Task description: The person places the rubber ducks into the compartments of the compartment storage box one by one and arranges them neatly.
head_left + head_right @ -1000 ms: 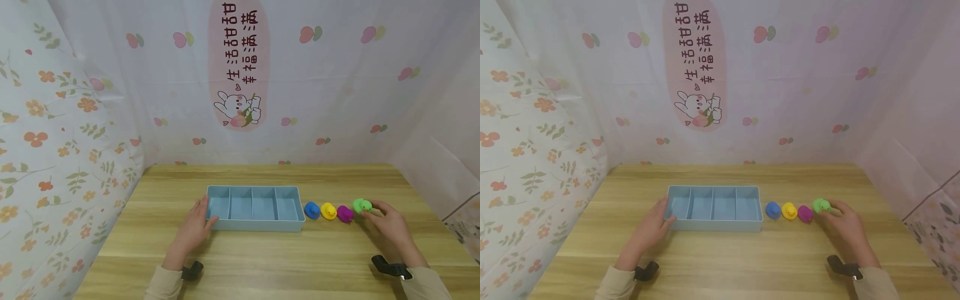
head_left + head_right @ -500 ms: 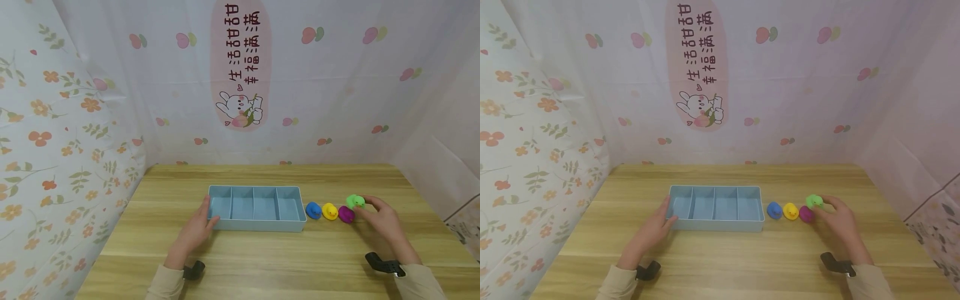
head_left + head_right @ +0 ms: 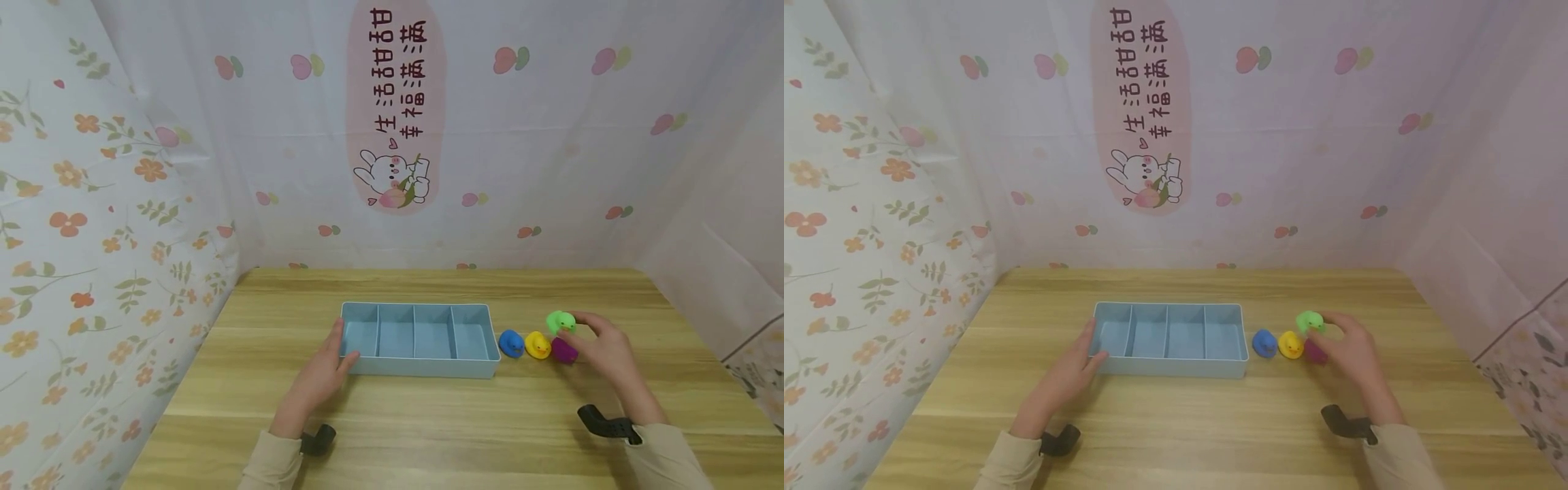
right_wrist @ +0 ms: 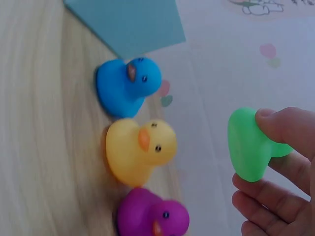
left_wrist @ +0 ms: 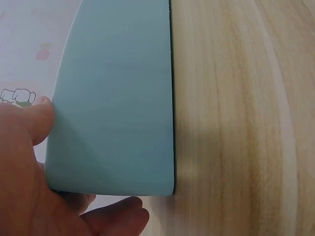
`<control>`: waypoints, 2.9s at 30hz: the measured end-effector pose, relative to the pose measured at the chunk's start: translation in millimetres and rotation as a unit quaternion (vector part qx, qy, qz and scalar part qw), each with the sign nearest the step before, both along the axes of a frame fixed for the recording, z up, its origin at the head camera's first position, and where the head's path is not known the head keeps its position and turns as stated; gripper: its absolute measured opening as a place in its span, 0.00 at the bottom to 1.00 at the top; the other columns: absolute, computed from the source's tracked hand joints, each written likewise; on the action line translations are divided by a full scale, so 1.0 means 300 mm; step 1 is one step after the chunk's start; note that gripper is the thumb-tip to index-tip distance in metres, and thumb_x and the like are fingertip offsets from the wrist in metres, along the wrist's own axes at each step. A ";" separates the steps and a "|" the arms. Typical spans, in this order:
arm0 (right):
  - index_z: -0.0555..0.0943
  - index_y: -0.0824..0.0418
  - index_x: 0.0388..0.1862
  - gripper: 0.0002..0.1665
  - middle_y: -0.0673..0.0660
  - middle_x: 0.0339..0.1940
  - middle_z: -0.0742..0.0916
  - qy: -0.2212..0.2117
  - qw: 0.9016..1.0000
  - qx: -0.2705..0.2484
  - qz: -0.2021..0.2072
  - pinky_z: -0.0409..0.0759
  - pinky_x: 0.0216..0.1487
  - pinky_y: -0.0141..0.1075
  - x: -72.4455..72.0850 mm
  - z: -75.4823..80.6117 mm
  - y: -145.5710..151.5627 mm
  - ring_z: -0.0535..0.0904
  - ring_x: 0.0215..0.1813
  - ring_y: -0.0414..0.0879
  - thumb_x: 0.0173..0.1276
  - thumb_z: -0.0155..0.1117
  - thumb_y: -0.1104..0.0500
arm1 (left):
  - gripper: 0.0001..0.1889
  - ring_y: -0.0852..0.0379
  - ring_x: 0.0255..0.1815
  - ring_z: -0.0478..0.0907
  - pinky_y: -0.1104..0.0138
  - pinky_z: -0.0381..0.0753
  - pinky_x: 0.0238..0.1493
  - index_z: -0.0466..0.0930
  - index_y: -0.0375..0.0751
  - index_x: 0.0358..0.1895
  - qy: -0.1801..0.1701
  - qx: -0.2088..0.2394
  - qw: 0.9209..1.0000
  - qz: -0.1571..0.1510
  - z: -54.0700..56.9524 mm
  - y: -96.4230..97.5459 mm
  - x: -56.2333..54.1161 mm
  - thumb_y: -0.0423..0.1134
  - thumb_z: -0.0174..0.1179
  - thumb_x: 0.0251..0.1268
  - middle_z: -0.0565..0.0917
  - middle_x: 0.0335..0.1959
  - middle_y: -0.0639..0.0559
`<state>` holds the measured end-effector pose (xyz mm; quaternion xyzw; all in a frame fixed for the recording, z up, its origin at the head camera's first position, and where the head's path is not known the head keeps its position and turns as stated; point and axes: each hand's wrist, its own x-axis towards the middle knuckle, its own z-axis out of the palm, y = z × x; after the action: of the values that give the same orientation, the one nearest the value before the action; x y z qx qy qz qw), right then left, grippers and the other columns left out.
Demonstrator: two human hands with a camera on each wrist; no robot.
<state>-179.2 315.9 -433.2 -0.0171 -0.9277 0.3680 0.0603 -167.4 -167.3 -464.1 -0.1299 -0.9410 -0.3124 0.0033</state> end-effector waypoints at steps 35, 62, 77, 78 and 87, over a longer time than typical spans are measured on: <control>0.74 0.69 0.60 0.31 0.70 0.59 0.76 0.052 0.997 -0.049 0.040 0.63 0.62 0.67 -0.035 -0.005 -0.195 0.64 0.67 0.70 0.66 0.65 0.49 | 0.39 0.40 0.74 0.56 0.49 0.59 0.71 0.40 0.30 0.75 -0.001 0.001 1.000 -0.002 0.003 -0.001 0.002 0.51 0.46 0.75 0.49 0.76 0.36; 0.78 0.66 0.55 0.26 0.63 0.51 0.82 0.073 0.990 -0.035 0.112 0.70 0.60 0.60 -0.077 -0.010 -0.359 0.75 0.57 0.60 0.59 0.71 0.58 | 0.39 0.40 0.74 0.55 0.49 0.60 0.71 0.39 0.31 0.75 -0.003 0.001 1.000 0.000 -0.007 -0.002 -0.006 0.50 0.46 0.75 0.49 0.76 0.36; 0.79 0.66 0.52 0.24 0.64 0.51 0.82 0.069 0.988 -0.048 0.131 0.70 0.59 0.63 -0.082 0.000 -0.416 0.75 0.56 0.61 0.59 0.71 0.57 | 0.39 0.41 0.74 0.55 0.49 0.59 0.71 0.39 0.32 0.76 -0.011 0.005 1.000 0.007 0.004 0.001 -0.003 0.50 0.47 0.74 0.49 0.77 0.37; 0.79 0.66 0.52 0.24 0.64 0.51 0.82 0.070 0.988 -0.046 0.132 0.70 0.59 0.63 -0.083 0.001 -0.419 0.75 0.57 0.62 0.59 0.71 0.57 | 0.39 0.40 0.74 0.55 0.49 0.59 0.71 0.39 0.32 0.76 -0.010 0.004 1.000 0.007 0.005 0.001 -0.002 0.50 0.47 0.74 0.49 0.77 0.37; 0.80 0.65 0.53 0.25 0.63 0.51 0.83 0.074 0.987 -0.036 0.138 0.71 0.60 0.60 -0.094 0.005 -0.450 0.76 0.57 0.61 0.59 0.72 0.55 | 0.39 0.40 0.74 0.57 0.49 0.61 0.71 0.40 0.32 0.75 -0.004 0.007 1.000 0.005 -0.003 -0.002 -0.006 0.51 0.47 0.74 0.51 0.76 0.36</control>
<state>-207.5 181.0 -431.9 0.1358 -0.9003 0.4063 0.0769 -169.1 -167.8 -464.9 -0.1244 -0.9395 -0.3191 0.0022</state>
